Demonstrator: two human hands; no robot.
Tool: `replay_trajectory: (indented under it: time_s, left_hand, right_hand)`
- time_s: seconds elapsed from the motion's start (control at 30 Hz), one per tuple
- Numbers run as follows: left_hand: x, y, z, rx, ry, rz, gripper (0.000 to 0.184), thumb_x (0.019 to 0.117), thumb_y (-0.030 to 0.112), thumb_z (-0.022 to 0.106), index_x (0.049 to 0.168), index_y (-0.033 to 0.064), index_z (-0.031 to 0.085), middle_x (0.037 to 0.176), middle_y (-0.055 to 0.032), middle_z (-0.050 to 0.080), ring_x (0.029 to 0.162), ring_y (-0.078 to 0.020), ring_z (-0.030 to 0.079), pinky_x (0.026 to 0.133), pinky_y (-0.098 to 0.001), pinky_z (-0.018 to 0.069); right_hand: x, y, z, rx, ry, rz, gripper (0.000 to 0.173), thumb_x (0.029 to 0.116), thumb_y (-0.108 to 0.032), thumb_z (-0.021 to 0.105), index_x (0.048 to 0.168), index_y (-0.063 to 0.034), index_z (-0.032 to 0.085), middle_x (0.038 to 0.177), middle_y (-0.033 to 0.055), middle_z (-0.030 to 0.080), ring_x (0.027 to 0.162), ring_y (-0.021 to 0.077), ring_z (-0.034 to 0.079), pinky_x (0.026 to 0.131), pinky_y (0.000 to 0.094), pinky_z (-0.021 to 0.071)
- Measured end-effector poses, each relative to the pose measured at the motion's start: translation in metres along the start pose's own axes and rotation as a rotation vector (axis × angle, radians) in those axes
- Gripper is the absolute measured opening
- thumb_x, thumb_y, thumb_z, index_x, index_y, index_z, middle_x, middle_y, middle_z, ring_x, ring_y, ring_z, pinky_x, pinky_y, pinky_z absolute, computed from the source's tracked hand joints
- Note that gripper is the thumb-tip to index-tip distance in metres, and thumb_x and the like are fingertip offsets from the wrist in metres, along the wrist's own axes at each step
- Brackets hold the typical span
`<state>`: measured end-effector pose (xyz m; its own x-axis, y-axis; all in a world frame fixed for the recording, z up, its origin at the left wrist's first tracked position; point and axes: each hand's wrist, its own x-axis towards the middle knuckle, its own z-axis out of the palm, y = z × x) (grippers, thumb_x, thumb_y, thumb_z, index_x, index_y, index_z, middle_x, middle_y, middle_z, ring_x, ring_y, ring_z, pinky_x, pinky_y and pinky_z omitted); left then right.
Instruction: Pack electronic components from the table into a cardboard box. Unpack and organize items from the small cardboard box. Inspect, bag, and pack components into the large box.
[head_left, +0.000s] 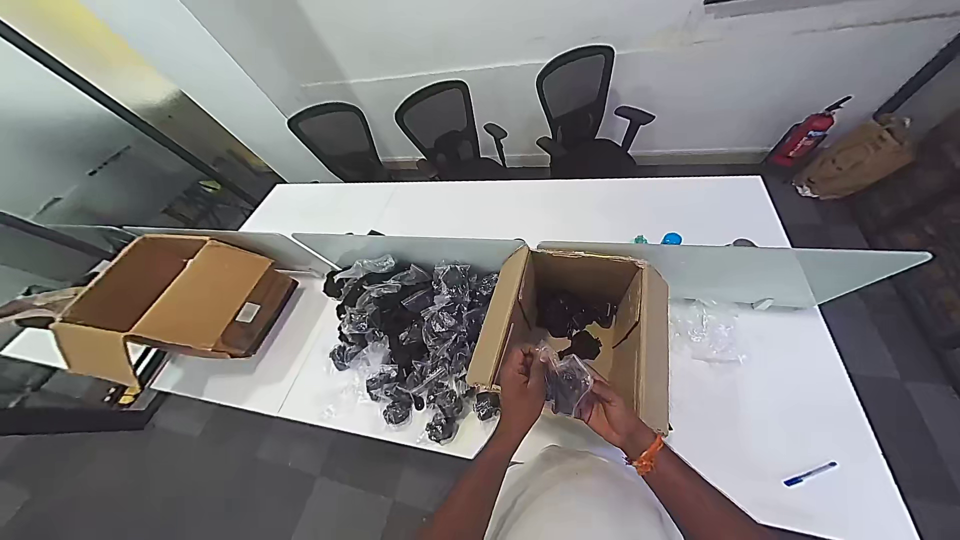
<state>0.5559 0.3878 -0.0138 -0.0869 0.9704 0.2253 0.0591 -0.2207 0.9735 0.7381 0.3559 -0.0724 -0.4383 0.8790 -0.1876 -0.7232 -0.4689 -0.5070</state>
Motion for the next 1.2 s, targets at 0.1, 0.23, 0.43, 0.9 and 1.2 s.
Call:
replay_trajectory:
  time_s: [0.1,0.23,0.43,0.9,1.2]
  left_hand:
    - [0.003,-0.029,0.004,0.084,0.159,-0.016,0.011,0.1019,0.008,0.055,0.105,-0.0020,0.058,0.073,-0.0014,0.057,0.060,-0.0069,0.054,0.057,-0.0235,0.0498]
    - [-0.003,-0.045,0.015,0.029,0.262,-0.025,0.013,0.1036,0.005,0.049,0.111,-0.0042,0.053,0.083,-0.0043,0.058,0.069,-0.0070,0.058,0.064,-0.0232,0.0522]
    - [-0.006,-0.054,0.016,-0.002,0.404,-0.009,0.018,0.1056,0.005,0.042,0.118,-0.0070,0.047,0.090,-0.0063,0.057,0.076,-0.0053,0.059,0.070,-0.0213,0.0535]
    - [0.006,-0.039,-0.019,-0.240,0.530,-0.218,0.016,0.1059,0.010,0.040,0.112,0.0028,0.053,0.085,-0.0010,0.057,0.071,-0.0071,0.060,0.065,-0.0259,0.0546]
    - [0.003,-0.033,-0.045,0.136,-0.365,-0.225,0.037,0.1036,0.028,0.053,0.122,-0.0014,0.066,0.107,-0.0098,0.075,0.097,-0.0174,0.071,0.089,-0.0393,0.0585]
  right_hand:
    - [0.001,0.005,0.000,-0.099,-0.071,0.000,0.056,0.0923,-0.004,0.069,0.144,-0.0076,0.047,0.128,0.0148,0.065,0.109,0.0251,0.067,0.094,0.0447,0.0570]
    - [0.004,0.013,0.002,-0.314,0.050,-0.064,0.048,0.0910,0.001,0.071,0.135,-0.0003,0.052,0.121,0.0157,0.067,0.106,0.0248,0.068,0.091,0.0431,0.0592]
    - [0.006,0.010,0.011,-0.571,0.207,-0.256,0.029,0.0770,0.004,0.083,0.100,0.0037,0.066,0.108,0.0153,0.072,0.097,0.0231,0.072,0.087,0.0390,0.0623]
    - [-0.006,0.005,-0.002,-0.623,0.349,-0.306,0.029,0.0855,-0.006,0.079,0.106,0.0009,0.060,0.089,0.0119,0.071,0.079,0.0198,0.070,0.070,0.0347,0.0604]
    - [-0.011,-0.023,-0.017,-0.555,0.305,-0.257,0.027,0.1037,-0.014,0.057,0.125,0.0026,0.060,0.105,0.0159,0.070,0.089,0.0233,0.071,0.080,0.0402,0.0617]
